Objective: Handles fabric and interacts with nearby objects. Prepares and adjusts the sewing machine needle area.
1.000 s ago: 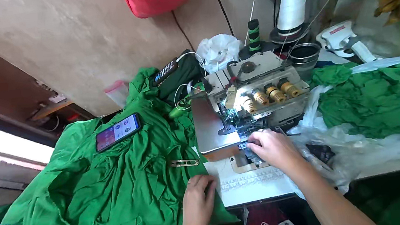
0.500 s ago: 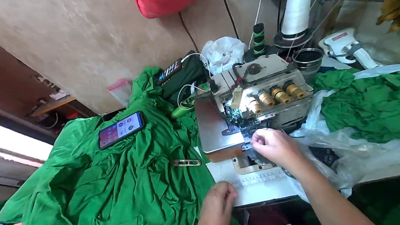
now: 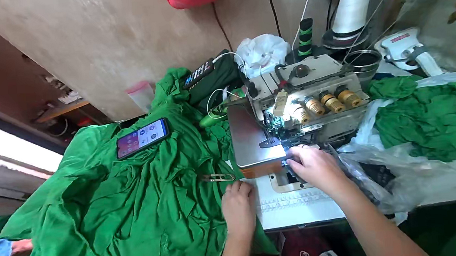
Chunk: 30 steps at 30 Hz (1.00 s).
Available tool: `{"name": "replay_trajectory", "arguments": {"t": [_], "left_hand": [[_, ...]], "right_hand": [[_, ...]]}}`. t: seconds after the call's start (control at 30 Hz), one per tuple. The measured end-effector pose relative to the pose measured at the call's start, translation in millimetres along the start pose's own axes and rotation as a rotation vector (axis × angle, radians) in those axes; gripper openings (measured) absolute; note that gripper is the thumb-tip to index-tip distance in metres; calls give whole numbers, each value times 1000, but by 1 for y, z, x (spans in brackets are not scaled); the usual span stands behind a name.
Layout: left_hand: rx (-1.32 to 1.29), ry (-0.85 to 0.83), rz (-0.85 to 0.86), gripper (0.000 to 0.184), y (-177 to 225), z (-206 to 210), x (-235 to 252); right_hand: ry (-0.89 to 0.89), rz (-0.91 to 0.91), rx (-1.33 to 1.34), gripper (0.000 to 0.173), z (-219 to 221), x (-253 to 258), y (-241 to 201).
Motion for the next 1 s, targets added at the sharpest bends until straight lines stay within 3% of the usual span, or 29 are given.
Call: {"name": "replay_trajectory", "arguments": {"t": [0.17, 0.23, 0.33, 0.4, 0.5, 0.67, 0.77, 0.9, 1.0], "left_hand": [[-40, -83, 45, 10, 4, -1, -12], [-213, -261, -52, 18, 18, -9, -27], [-468, -482, -88, 21, 43, -16, -50], [-522, -507, -33, 19, 49, -23, -55], [-379, -311, 31, 9, 27, -35, -45], [-135, -100, -110, 27, -7, -17, -10], [10, -32, -39, 9, 0, -3, 4], [169, -130, 47, 11, 11, 3, 6], [32, -334, 11, 19, 22, 1, -8]], "right_hand": [[482, -277, 213, 23, 2, -49, 13], [538, -412, 330, 24, 13, -69, 10], [425, -619, 436, 29, 35, -84, -5], [324, -620, 398, 29, 49, -82, -12], [326, -540, 351, 26, 66, -71, -3], [418, -493, 317, 24, 79, -62, 13], [441, -503, 271, 25, 83, -62, 17], [443, -505, 306, 26, 83, -62, 18], [473, -536, 371, 27, 82, -65, 15]]}}
Point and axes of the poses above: each hand's wrist, its own x-axis towards the middle knuckle, its own z-axis out of the palm, y = z × x, the point moved 5 cm from there along x, towards the middle knuckle, and after that the axes turned 5 degrees about -x, right-handed, at the moved point
